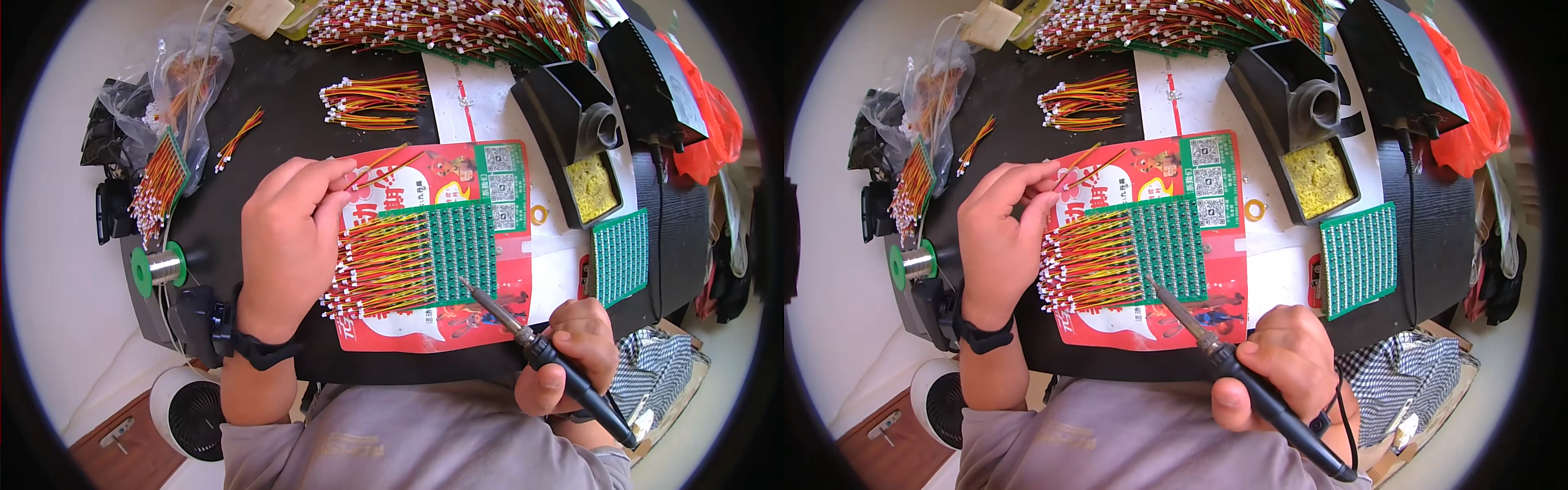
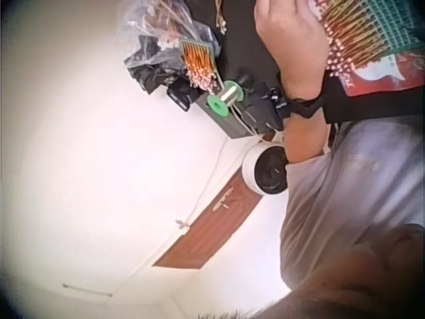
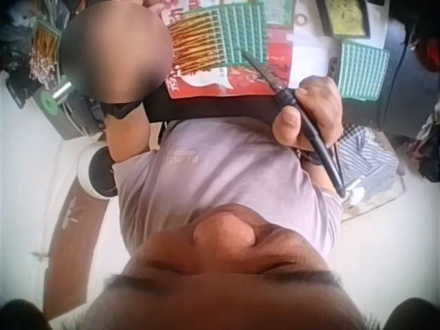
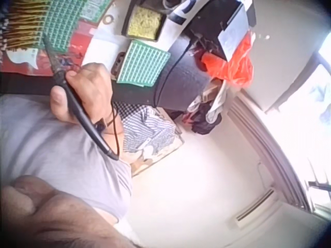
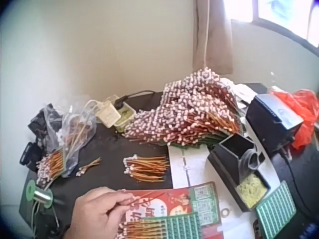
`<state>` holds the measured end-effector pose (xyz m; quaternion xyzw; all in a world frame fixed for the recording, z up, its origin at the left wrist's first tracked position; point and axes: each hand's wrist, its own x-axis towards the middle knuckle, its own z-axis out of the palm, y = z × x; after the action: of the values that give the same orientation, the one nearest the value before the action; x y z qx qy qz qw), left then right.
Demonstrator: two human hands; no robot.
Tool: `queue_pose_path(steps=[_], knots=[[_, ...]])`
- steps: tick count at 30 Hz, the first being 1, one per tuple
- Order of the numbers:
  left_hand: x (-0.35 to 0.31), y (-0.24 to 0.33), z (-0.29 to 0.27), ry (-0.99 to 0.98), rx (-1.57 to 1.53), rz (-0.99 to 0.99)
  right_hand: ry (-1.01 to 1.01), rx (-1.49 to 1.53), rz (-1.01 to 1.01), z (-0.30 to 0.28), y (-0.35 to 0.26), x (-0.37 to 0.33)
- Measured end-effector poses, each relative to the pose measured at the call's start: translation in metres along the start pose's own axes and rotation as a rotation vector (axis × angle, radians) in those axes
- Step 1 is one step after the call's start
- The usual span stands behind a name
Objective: The person is soldering individual wires onto a series of small green printed circuit boards.
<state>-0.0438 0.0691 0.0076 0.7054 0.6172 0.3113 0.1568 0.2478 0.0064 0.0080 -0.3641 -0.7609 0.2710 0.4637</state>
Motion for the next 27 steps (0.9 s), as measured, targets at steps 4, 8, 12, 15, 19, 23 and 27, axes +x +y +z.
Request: queue_pose_path(steps=[4,8,12,15,19,23,27], knots=[[-0.002,0.008,-0.002,-0.003,-0.117,-0.094,-0.014,-0.014,0.004,-0.002,0.002,-0.002],[-0.013,0.031,0.005,-0.039,-0.203,-0.127,0.039,-0.043,0.015,-0.003,0.001,-0.003],[-0.028,0.041,0.025,-0.084,-0.102,0.137,0.26,-0.143,-0.008,0.013,0.006,0.0],[-0.034,0.039,0.034,-0.069,0.065,0.244,0.277,-0.206,-0.001,0.003,0.007,0.012],[-0.039,0.042,0.027,-0.132,0.036,0.211,0.259,-0.406,-0.116,-0.016,0.006,0.038],[-0.036,0.046,0.017,-0.197,-0.042,0.181,0.293,-0.721,-0.195,-0.013,0.01,0.069],[-0.029,0.042,0.007,-0.082,-0.139,0.148,0.154,-0.739,0.022,0.002,0.025,0.074]])
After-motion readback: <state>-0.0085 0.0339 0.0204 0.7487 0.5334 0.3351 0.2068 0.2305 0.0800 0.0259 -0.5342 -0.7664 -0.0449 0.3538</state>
